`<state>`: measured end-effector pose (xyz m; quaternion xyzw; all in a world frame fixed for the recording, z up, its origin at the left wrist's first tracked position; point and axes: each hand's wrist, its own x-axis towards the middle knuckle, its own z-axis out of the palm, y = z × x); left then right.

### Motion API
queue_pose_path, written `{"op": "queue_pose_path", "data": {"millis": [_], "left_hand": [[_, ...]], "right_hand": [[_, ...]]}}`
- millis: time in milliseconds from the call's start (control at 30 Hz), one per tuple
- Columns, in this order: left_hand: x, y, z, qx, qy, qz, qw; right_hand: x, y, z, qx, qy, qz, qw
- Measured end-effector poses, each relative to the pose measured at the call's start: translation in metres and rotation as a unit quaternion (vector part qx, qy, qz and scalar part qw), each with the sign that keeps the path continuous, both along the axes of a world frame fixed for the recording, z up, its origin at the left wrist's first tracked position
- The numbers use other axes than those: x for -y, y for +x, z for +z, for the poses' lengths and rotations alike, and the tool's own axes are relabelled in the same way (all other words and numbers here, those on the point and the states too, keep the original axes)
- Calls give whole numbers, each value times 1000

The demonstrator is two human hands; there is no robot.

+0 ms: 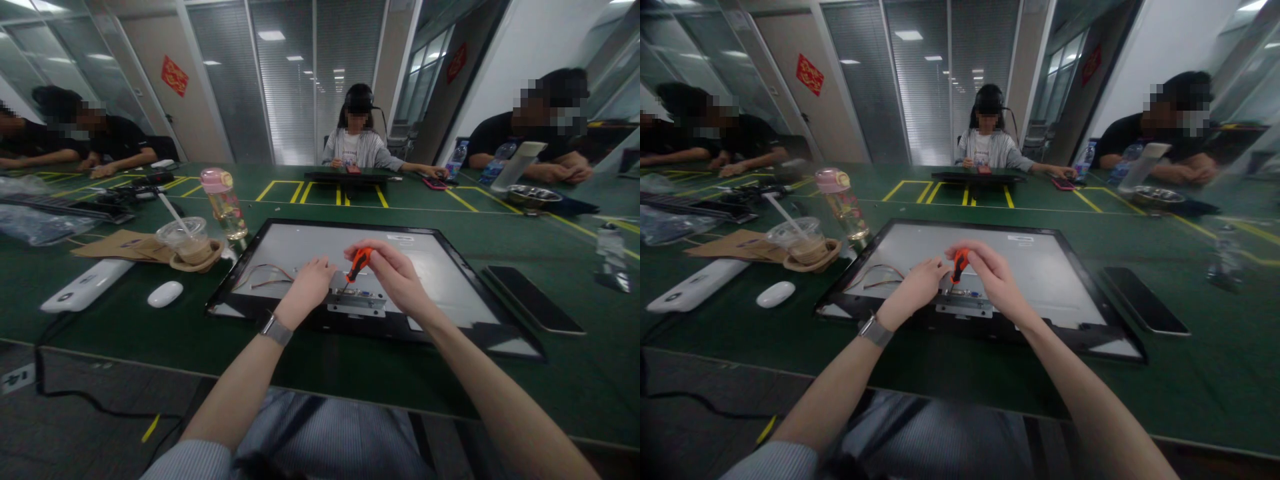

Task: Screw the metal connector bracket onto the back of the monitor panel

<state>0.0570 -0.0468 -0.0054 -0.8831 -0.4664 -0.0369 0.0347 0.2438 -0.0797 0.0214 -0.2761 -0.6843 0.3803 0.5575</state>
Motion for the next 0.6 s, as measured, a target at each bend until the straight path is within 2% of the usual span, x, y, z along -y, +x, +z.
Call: {"op": "queue_pose_path", "data": {"millis": [600], "left_hand": [[3,1,3,2,1,3,1000]], "right_hand": [[3,2,4,53,37,-61,996]]}}
